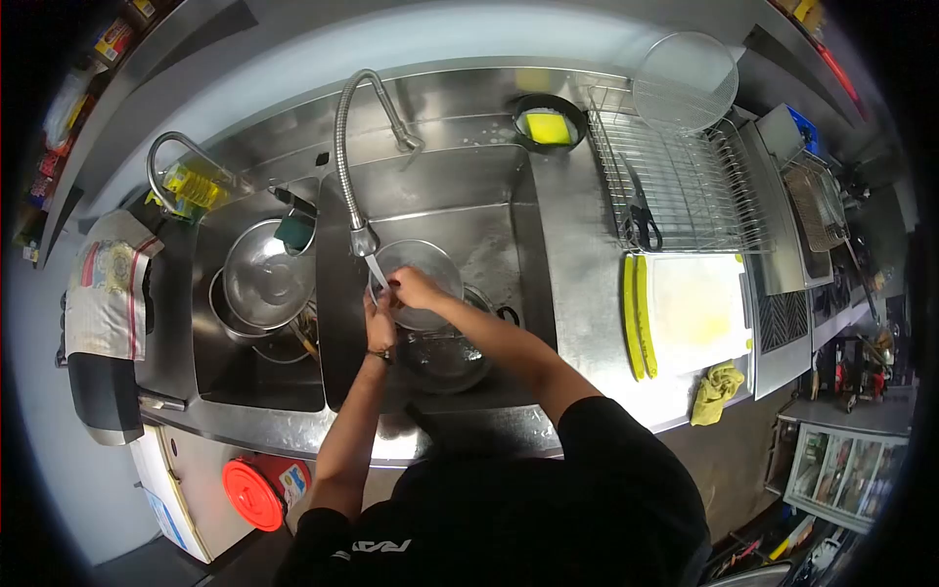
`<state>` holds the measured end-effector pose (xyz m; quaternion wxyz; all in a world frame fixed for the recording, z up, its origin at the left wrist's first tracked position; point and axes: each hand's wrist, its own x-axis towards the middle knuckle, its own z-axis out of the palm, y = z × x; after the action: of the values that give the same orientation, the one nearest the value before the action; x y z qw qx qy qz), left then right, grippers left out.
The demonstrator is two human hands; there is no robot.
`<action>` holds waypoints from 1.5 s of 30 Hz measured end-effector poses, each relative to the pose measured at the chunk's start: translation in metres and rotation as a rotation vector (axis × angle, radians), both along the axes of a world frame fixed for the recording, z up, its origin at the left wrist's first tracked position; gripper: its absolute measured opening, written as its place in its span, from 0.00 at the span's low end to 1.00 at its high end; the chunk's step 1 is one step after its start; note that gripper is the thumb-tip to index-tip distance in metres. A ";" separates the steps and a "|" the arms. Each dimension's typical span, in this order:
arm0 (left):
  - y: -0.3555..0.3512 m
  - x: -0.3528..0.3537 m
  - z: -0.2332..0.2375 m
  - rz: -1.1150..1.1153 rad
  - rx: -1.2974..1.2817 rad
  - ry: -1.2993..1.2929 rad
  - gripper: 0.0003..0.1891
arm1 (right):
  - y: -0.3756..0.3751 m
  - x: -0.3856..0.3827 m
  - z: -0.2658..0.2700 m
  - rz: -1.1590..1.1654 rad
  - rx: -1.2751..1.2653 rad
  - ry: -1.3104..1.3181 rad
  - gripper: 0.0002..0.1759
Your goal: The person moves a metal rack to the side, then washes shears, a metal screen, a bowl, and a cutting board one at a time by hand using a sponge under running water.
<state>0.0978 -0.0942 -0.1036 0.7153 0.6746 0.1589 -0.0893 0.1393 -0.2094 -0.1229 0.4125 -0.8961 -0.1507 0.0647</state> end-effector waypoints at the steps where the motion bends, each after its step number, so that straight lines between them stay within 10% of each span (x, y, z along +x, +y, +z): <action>1: -0.003 0.000 0.002 0.031 0.101 -0.050 0.26 | 0.013 0.009 -0.030 -0.183 0.448 0.246 0.12; 2: 0.003 0.005 -0.020 0.038 0.100 -0.181 0.27 | 0.022 0.013 -0.045 -0.365 0.895 0.494 0.12; 6: 0.007 0.003 -0.012 0.078 0.079 -0.199 0.28 | 0.023 0.005 -0.026 -0.533 1.157 0.764 0.17; 9: 0.006 0.003 -0.005 0.041 0.178 -0.317 0.27 | 0.025 0.005 -0.020 -0.357 0.682 0.644 0.16; 11: 0.011 0.006 -0.015 0.088 -0.003 -0.186 0.26 | 0.019 -0.014 0.013 -0.237 -0.128 0.122 0.14; 14: 0.017 0.001 0.014 0.054 -0.081 -0.019 0.23 | -0.009 -0.034 0.039 -0.308 -0.207 -0.354 0.15; 16: 0.027 0.001 0.008 0.016 -0.260 0.263 0.21 | -0.031 -0.058 0.061 -0.613 -0.183 -0.306 0.22; 22: 0.025 -0.008 0.001 -0.161 -0.281 0.404 0.26 | -0.055 -0.118 0.031 -0.470 0.412 -0.038 0.39; 29: -0.016 -0.006 0.023 -0.413 -0.283 0.512 0.35 | -0.107 -0.143 0.074 -0.423 0.196 0.279 0.33; 36: -0.025 0.033 0.018 -0.403 -0.045 0.160 0.22 | -0.157 -0.063 0.110 -0.758 -0.149 -0.300 0.33; 45: -0.001 0.018 0.003 -0.411 -0.088 0.195 0.17 | -0.158 -0.001 0.153 -0.781 -0.184 -0.411 0.32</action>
<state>0.1161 -0.0952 -0.1003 0.6923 0.6490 0.0825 -0.3045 0.1380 -0.3678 0.0298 0.2859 -0.9130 0.1266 -0.2620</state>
